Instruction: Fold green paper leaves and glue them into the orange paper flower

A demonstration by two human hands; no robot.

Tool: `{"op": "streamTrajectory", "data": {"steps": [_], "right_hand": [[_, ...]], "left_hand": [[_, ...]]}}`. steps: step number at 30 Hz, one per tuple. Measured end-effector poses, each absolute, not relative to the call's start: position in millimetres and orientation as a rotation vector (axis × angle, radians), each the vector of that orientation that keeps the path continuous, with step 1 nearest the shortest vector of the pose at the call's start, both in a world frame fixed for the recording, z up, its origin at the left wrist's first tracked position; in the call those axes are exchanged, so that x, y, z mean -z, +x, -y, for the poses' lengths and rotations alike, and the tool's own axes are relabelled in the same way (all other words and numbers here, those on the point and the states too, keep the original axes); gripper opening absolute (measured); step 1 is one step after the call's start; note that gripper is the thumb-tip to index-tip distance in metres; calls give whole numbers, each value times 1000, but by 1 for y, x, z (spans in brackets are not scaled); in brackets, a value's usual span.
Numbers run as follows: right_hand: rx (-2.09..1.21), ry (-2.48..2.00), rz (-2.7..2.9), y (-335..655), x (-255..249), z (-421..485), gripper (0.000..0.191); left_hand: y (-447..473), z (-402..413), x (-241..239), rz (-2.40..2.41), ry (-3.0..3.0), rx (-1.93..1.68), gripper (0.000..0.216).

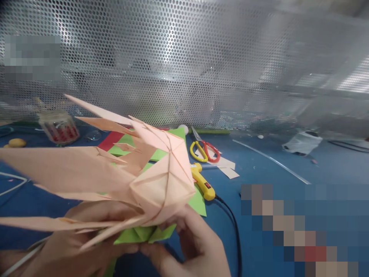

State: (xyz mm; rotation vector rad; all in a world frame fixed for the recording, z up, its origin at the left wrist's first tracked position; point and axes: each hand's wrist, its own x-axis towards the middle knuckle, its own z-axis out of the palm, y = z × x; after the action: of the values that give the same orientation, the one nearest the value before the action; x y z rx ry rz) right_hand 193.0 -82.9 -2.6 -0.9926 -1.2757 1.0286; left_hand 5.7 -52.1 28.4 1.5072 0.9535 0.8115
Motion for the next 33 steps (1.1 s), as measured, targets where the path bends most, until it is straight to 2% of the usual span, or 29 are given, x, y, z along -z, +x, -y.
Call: {"op": "streamTrajectory", "data": {"steps": [2,6,8,13,16,19,24,28,33], "right_hand": [[-1080,-950,1283,194,5,79,34],[-1053,-981,978,189,6,75,45],[-995,-989,905,187,6,75,44],[-726,-944,1282,195,3,74,33],[-537,-965,1441,199,3,75,25],[-485,-977,1538,200,3,77,21],[-412,-954,1607,203,6,81,26],[-271,-959,1705,206,8,82,31],[-236,-964,1792,207,7,82,35]], "left_hand": [[9,52,-25,-1012,1441,-719,34],[14,52,-33,-1130,1488,-622,30],[15,52,-41,-1122,1487,-560,33],[13,55,-50,-1088,1402,-536,38],[12,57,-50,-1066,1378,-565,35],[10,58,-50,-1099,1471,-580,30],[7,57,-46,-1125,1573,-576,37],[11,56,-44,-1100,1418,-565,32],[16,53,-52,-1136,1416,-462,45]]}}
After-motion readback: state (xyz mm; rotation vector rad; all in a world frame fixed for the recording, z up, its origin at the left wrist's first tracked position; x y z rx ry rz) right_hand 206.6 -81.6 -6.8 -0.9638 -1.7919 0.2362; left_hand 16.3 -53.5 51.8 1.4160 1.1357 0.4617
